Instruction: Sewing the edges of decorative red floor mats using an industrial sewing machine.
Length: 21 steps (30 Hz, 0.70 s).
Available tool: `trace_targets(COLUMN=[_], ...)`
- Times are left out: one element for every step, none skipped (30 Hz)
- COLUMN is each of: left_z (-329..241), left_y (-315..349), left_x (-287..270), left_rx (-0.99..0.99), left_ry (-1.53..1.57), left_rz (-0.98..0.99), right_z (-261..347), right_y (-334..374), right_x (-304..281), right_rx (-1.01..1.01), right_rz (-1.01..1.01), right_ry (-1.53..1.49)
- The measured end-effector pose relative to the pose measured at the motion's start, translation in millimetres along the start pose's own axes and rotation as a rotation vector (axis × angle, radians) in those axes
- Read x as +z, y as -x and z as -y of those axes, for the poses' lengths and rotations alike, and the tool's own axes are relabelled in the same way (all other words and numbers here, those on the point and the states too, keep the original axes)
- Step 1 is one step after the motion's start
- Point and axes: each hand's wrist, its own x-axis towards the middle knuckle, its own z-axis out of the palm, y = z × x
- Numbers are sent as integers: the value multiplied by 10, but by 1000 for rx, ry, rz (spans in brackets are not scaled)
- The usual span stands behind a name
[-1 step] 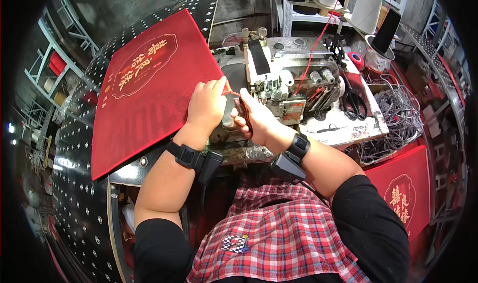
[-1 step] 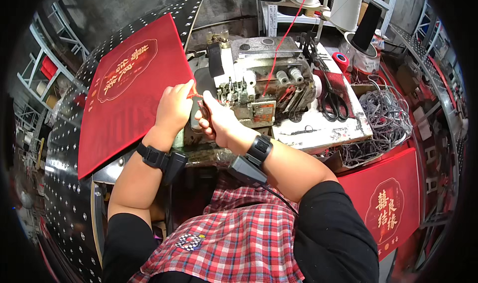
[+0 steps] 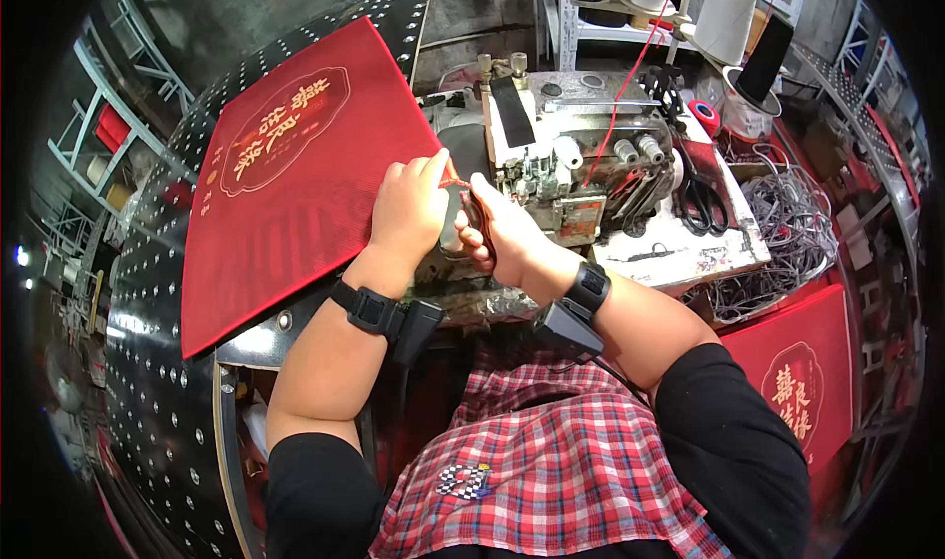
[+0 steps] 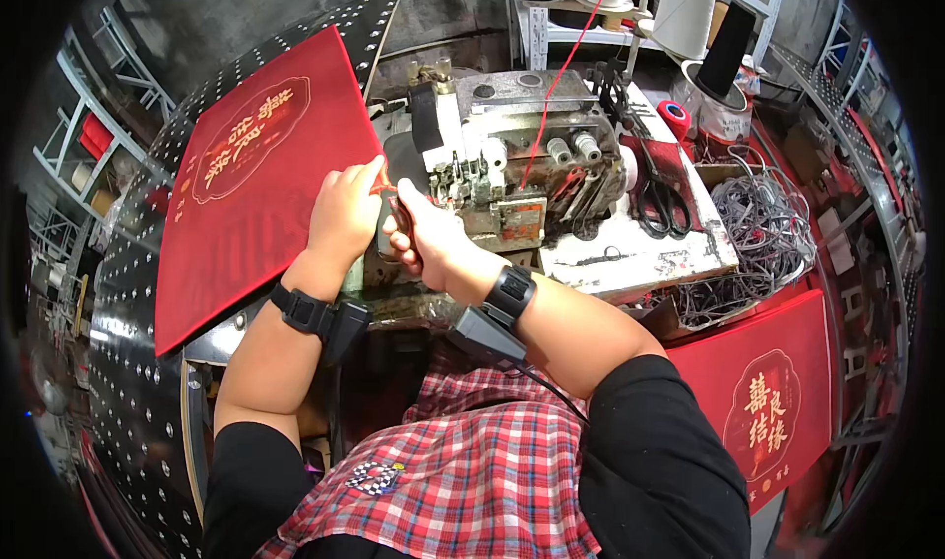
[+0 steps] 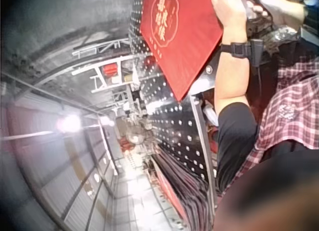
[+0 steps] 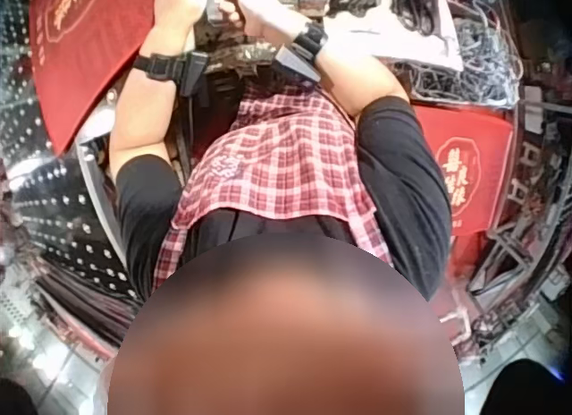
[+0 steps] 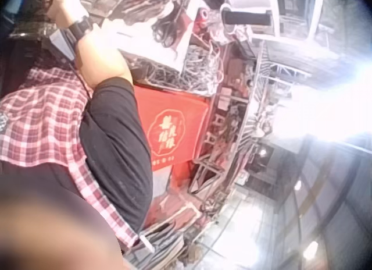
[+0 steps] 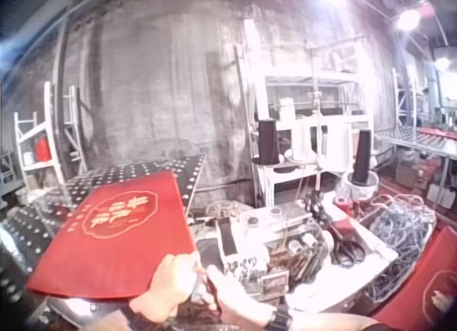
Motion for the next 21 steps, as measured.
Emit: trace_targets(left_z=[13,13,14,10,5,3,-2,-5,-7,-9,-7,-6,-2,3,8,14,19,23,24,24,22], left_y=[11,19,23,20,17,6,-1,-9,-16,-19,-24,-25,-26,-26,-26,-27,-28,-30,-32,-34,-36], left_x=[21,38,53,62,67,68,69,68,69,72,77,86,94,104,113,120,124,126,124,119,109], left_rx=[-3,-6,16,-2,5,13,-7,-26,-44,-26,-9,7,27,47,67,62,56,59,43,36,35], left_ry=[-2,-9,-14,-13,-10,-11,-3,1,5,-4,-11,-19,-35,-52,-77,-62,-56,-59,-29,-8,8], left_rz=[-15,-8,-22,-1,-2,-16,6,16,25,22,19,15,7,-2,-16,-3,7,3,18,19,18], right_z=[-13,-24,-36,-44,-58,-71,-83,-92,-102,-110,-118,-125,-130,-134,-135,-136,-135,-132,-129,-124,-118], right_y=[-32,-59,-84,-101,-117,-131,-142,-150,-159,-167,-172,-176,-180,-183,-186,-189,-191,-193,-194,-195,-194], right_x=[37,71,101,120,139,152,160,163,165,167,167,168,168,169,170,173,175,176,178,179,180], right_rx=[-14,-35,-56,-53,-48,-47,-46,-41,-40,-39,-45,-52,-68,-84,-89,-94,-106,-88,-78,-68,-61], right_rz=[-19,-23,-26,-38,-39,-35,-32,-41,-56,-73,-76,-69,-46,-23,-39,-54,-37,-56,-44,-30,-21], right_ry=[-34,-72,-111,-150,-186,-220,-254,-273,-293,-313,-331,-351,-367,-382,-377,-372,-368,-385,-403,-420,-419])
